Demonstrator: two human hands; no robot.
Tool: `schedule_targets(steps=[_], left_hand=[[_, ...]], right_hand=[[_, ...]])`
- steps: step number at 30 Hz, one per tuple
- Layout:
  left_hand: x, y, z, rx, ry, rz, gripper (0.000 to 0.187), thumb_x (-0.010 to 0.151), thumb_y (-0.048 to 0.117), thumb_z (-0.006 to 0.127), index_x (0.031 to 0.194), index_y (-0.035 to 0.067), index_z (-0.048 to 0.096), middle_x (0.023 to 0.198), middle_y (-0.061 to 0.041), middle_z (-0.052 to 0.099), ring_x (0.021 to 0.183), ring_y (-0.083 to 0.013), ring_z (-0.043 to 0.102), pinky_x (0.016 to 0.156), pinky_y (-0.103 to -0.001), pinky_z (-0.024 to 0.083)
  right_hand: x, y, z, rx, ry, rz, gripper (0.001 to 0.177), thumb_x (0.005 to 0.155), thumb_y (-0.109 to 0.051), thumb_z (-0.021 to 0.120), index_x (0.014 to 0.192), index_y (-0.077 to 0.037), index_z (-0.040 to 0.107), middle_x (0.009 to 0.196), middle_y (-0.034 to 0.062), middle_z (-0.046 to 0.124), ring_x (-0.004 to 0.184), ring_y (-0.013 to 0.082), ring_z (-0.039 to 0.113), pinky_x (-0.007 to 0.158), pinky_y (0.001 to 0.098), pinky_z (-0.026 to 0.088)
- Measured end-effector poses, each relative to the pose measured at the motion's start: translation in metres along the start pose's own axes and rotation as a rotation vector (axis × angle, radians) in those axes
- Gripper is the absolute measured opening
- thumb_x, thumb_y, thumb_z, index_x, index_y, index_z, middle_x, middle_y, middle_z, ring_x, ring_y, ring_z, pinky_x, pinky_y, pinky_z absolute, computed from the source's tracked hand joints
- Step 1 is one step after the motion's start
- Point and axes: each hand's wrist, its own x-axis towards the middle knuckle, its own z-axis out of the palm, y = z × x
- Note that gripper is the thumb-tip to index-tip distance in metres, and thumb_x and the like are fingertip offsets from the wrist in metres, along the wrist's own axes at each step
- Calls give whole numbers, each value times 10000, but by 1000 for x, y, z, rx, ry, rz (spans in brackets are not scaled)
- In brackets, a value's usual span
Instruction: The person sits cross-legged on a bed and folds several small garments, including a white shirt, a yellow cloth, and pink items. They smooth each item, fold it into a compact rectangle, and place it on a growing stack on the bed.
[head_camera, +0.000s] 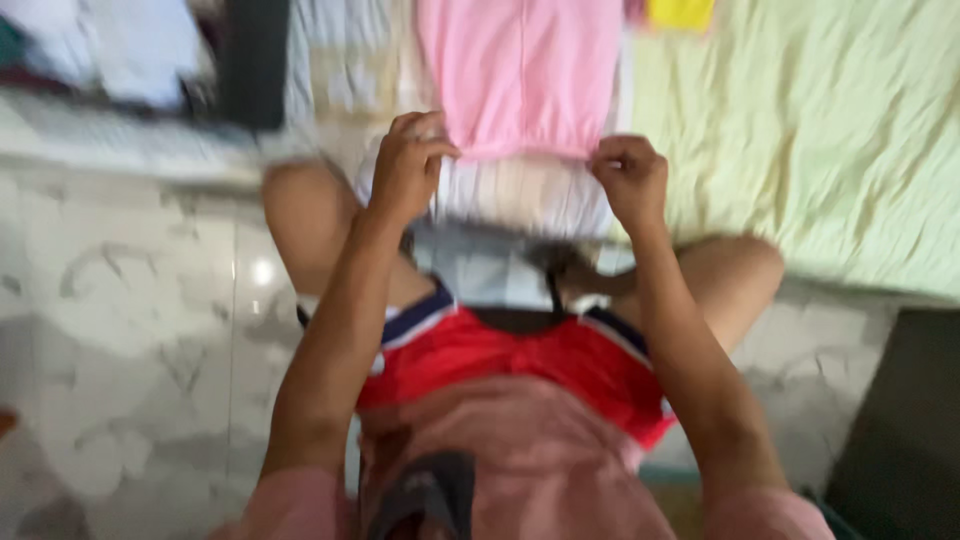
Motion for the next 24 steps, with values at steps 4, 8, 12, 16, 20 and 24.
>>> schedule_targets(steps=[4,8,12,16,20,24], left_hand=[[-26,-15,26,-44,-126,-118,408,772,21,768,1169,112,746,1264,-167,661,1164,-380,593,961,-470,483],[-15,-5,25,-65,-109,-127,455,724,146,843,1157,88,716,1102,-181,638,1066,-393,595,883,-467,493],[-14,-5,37,-39,-113,-191,352,724,232,879,1025,121,734,974,-144,652,1009,-359,621,841,-453,501],[-23,-16,47,17,-114,-206,187,837,182,808,1000,134,728,924,-110,715,920,-334,680,783,-443,531],[-22,-23,48,-98,-151,-317,196,864,157,752,1040,109,683,850,-74,748,820,-301,723,716,-431,547],[-27,-25,47,-111,-161,-308,206,869,152,749,1048,103,659,815,-74,741,796,-299,726,699,-423,548]], right_hand=[[-28,46,18,-14,119,-97,132,867,121,767,943,42,693,1056,96,662,857,135,650,764,275,557],[-19,46,15,-91,29,90,144,850,83,749,965,10,702,859,58,680,759,117,633,690,253,528],[-20,42,11,-30,37,120,172,832,50,743,990,4,692,818,38,696,730,93,654,660,237,539],[-26,39,16,-40,-5,176,145,895,22,693,1032,4,735,764,43,692,661,93,628,588,250,493],[-23,27,17,-6,-16,268,85,923,-29,728,991,16,702,718,37,658,575,93,573,524,263,456],[-28,19,17,-4,-26,275,77,933,-35,730,973,23,700,694,37,652,563,94,584,517,263,460]])
